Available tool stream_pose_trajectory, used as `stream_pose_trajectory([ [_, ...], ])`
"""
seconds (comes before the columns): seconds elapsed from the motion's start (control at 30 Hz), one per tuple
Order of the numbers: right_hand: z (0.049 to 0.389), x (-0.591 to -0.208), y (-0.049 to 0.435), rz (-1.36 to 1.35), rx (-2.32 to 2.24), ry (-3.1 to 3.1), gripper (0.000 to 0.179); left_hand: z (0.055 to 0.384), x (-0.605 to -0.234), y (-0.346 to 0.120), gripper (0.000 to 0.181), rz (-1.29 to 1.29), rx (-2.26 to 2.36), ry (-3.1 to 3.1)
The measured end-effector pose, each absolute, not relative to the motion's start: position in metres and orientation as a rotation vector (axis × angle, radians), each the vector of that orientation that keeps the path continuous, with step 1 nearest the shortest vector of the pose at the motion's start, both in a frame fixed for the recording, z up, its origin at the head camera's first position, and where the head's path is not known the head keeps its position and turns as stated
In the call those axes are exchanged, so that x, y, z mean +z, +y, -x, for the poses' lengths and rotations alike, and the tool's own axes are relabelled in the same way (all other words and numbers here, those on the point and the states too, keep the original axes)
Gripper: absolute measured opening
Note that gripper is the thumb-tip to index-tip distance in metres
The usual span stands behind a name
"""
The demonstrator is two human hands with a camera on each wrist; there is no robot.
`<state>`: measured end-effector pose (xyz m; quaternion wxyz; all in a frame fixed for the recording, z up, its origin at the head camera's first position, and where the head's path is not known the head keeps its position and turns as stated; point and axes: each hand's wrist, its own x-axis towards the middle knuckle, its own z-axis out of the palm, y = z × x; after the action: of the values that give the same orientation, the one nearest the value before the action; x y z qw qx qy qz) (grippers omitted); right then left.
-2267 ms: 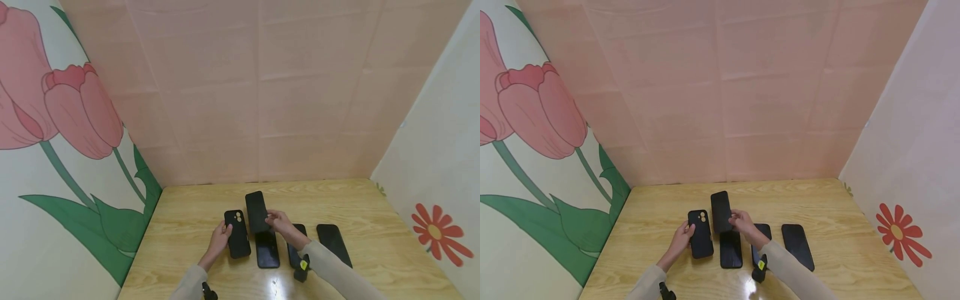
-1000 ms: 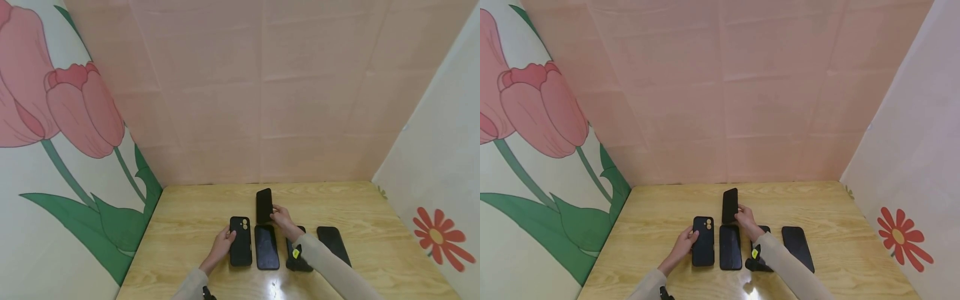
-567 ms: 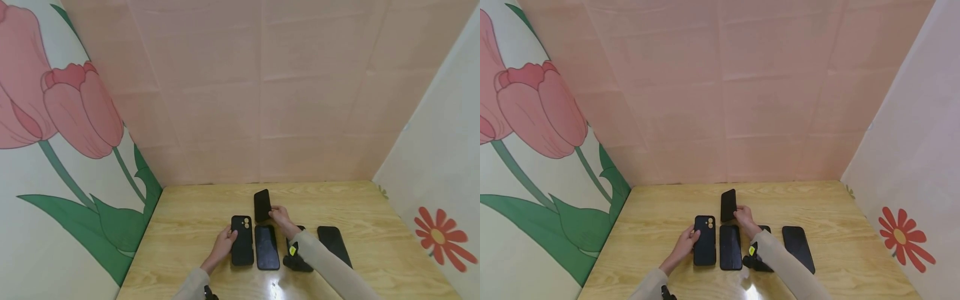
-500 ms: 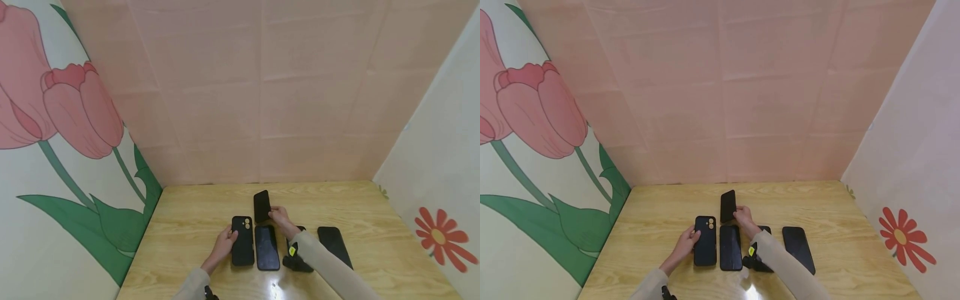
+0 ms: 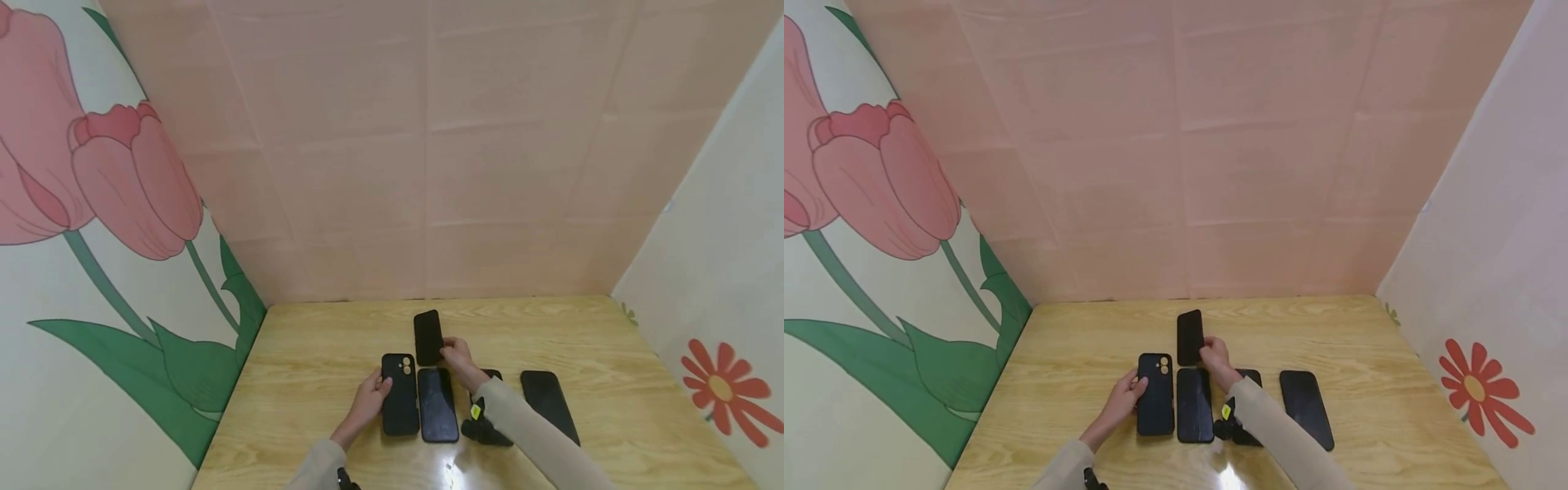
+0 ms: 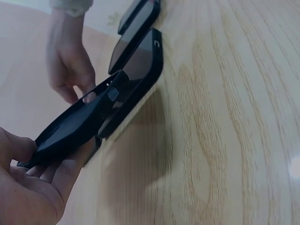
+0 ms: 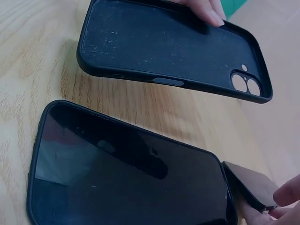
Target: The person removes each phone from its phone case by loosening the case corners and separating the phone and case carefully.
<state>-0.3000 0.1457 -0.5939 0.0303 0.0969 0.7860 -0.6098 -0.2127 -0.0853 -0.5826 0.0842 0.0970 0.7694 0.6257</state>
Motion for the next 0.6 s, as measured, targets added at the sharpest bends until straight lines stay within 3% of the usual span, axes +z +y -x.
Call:
stream_pose_trajectory([
  [0.6,0.299,-0.5919,0.1532,-0.388,-1.93,2.237,0.048,0.2095,-0.585,-0.0843,0.053,-0.201,1.866,2.304],
])
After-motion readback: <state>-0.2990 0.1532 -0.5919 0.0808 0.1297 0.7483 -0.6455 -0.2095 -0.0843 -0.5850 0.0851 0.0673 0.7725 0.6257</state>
